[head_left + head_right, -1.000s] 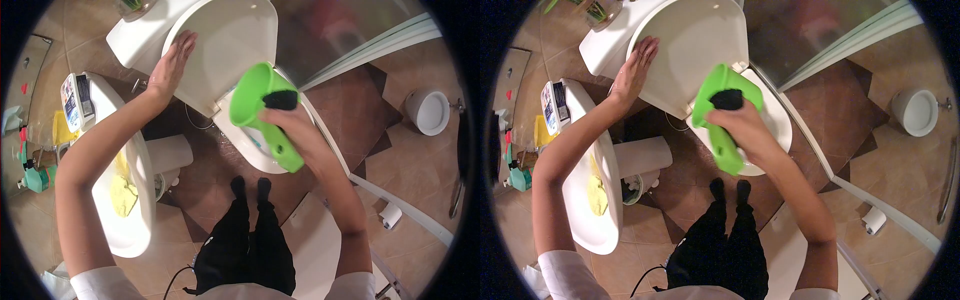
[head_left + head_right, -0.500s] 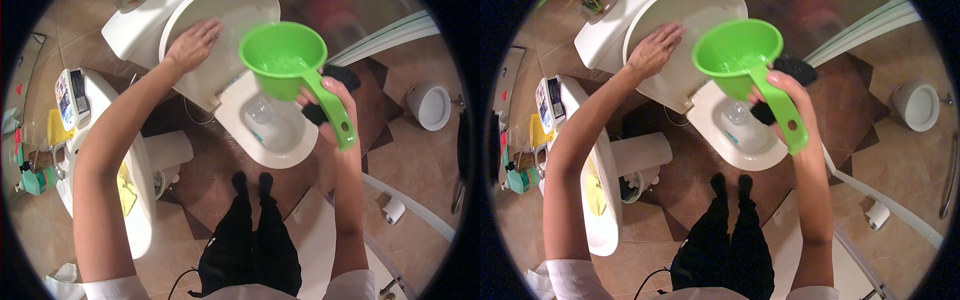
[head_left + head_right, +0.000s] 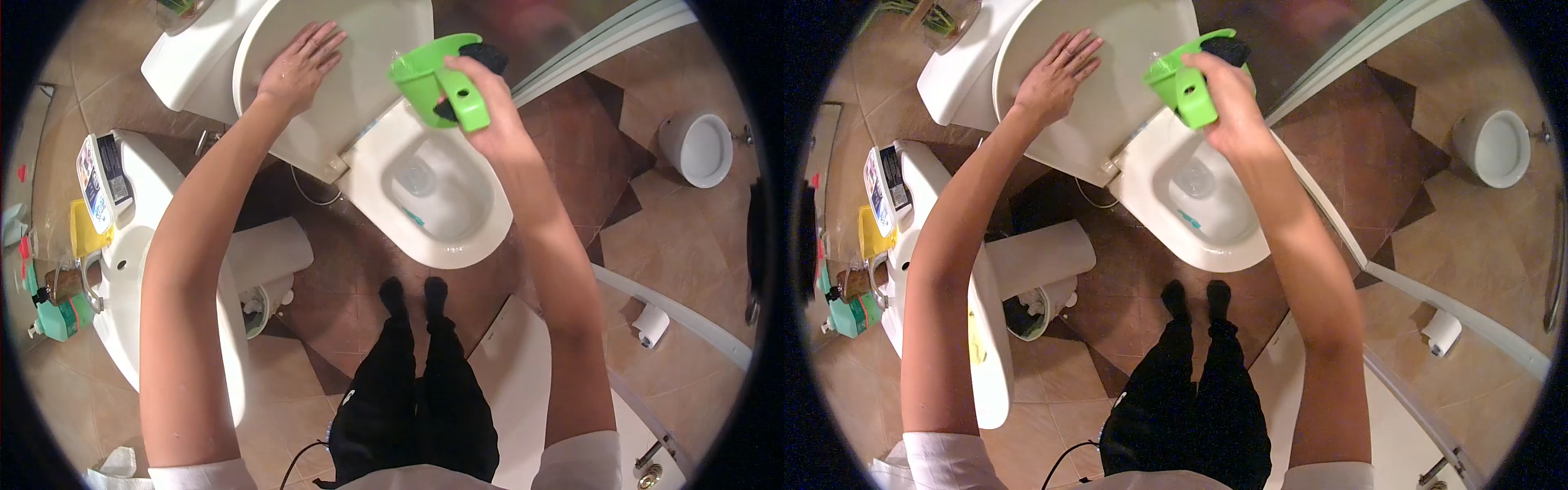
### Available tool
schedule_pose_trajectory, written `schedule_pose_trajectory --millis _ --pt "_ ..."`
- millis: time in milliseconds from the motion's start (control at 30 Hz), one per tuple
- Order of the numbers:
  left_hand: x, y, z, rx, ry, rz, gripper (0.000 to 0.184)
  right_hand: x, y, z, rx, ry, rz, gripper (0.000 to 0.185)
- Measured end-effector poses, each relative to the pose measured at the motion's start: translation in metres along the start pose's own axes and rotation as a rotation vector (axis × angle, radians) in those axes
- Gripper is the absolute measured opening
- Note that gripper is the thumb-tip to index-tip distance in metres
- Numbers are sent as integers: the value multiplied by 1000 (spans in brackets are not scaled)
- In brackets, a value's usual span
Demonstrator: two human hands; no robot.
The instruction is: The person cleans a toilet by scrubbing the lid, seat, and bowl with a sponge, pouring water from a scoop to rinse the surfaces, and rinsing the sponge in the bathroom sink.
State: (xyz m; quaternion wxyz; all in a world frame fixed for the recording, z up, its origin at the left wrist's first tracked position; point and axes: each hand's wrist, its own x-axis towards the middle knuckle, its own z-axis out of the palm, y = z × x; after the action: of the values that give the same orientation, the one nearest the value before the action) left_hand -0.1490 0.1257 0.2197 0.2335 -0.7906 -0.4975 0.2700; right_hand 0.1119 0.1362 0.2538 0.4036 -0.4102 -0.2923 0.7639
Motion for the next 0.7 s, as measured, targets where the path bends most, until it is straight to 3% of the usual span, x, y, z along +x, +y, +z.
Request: schedule_pose_trajectory --millis 167,200,433,500,567,600,633,700 --pt "-4 -1 -5 -19 -27 -27 53 3 -14 -46 226 -26 101 17" --pt "-5 0 -5 -35 -34 -43 57 -6 -14 -58 229 -109 19 20" --pt "-15 35 6 53 -94 -149 60 -99 -17 -137 94 -55 49 28" --pt "-14 56 15 -64 -163 -202 58 -120 -9 -145 -122 197 123 34" --pt "-18 86 28 -73 -195 -227 58 -128 5 -144 -264 330 189 38" --pt "-24 102 32 -219 -267 -254 58 -128 13 -135 -327 407 264 38" --pt "-29 117 36 -365 -338 -281 59 -128 22 -123 -398 419 284 29" --pt "-41 145 52 -425 -413 -288 59 -110 59 -118 -385 353 279 28"
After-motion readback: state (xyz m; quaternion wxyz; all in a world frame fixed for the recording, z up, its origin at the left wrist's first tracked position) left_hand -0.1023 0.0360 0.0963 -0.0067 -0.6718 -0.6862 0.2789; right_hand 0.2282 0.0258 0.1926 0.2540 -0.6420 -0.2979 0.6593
